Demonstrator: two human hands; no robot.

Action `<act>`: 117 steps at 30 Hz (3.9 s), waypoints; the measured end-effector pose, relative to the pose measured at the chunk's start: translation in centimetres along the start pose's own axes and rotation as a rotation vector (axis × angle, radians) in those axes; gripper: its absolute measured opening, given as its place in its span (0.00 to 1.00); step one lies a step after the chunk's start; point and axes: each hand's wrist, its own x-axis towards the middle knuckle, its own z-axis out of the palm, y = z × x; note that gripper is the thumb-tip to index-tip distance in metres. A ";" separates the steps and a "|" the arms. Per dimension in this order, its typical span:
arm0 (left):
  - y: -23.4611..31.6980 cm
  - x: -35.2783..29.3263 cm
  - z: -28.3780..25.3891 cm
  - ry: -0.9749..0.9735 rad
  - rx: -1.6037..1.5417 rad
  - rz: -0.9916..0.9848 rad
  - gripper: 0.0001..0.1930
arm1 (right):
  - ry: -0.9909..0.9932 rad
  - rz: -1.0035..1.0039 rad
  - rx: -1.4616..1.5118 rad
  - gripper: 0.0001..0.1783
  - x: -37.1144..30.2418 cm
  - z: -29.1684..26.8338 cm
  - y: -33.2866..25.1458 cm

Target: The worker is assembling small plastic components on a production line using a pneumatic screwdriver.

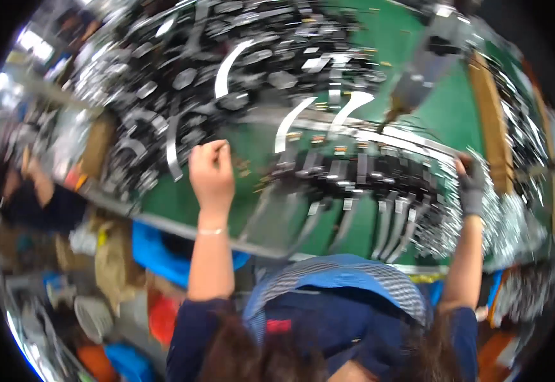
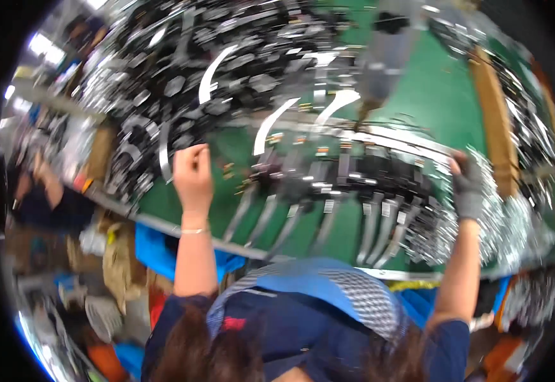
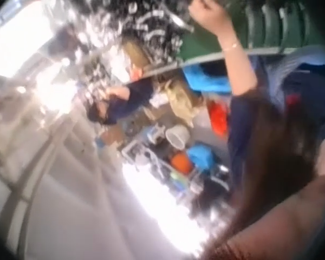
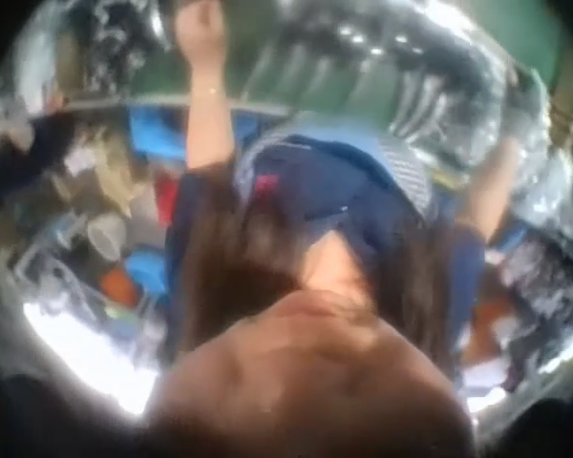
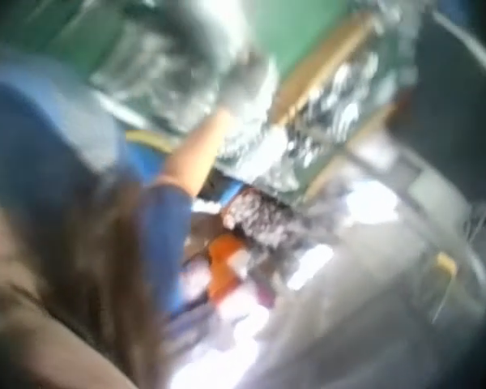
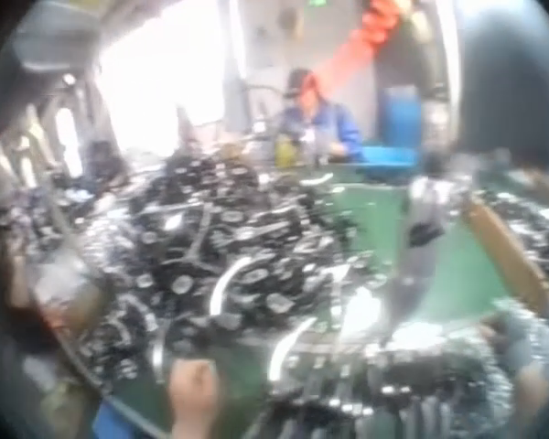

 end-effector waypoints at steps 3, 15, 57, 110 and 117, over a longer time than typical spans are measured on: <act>-6.0 -1.9 -1.5 -0.048 0.385 -0.057 0.08 | -0.206 -0.022 -0.479 0.09 -1.8 -0.9 3.6; -5.5 -1.5 -2.8 -0.004 0.469 -0.173 0.15 | -0.405 0.097 -0.382 0.10 -1.1 0.7 4.9; -4.2 -4.6 -0.8 -0.219 0.297 -0.091 0.14 | -0.365 0.148 -1.021 0.12 -0.5 -0.5 0.6; 16.7 -7.2 8.9 -0.637 -0.321 0.461 0.13 | -0.432 0.250 0.453 0.09 -9.5 4.4 -13.2; 16.8 -7.4 8.9 -0.699 -0.265 0.483 0.12 | -0.583 0.469 0.704 0.09 -8.6 3.9 -13.2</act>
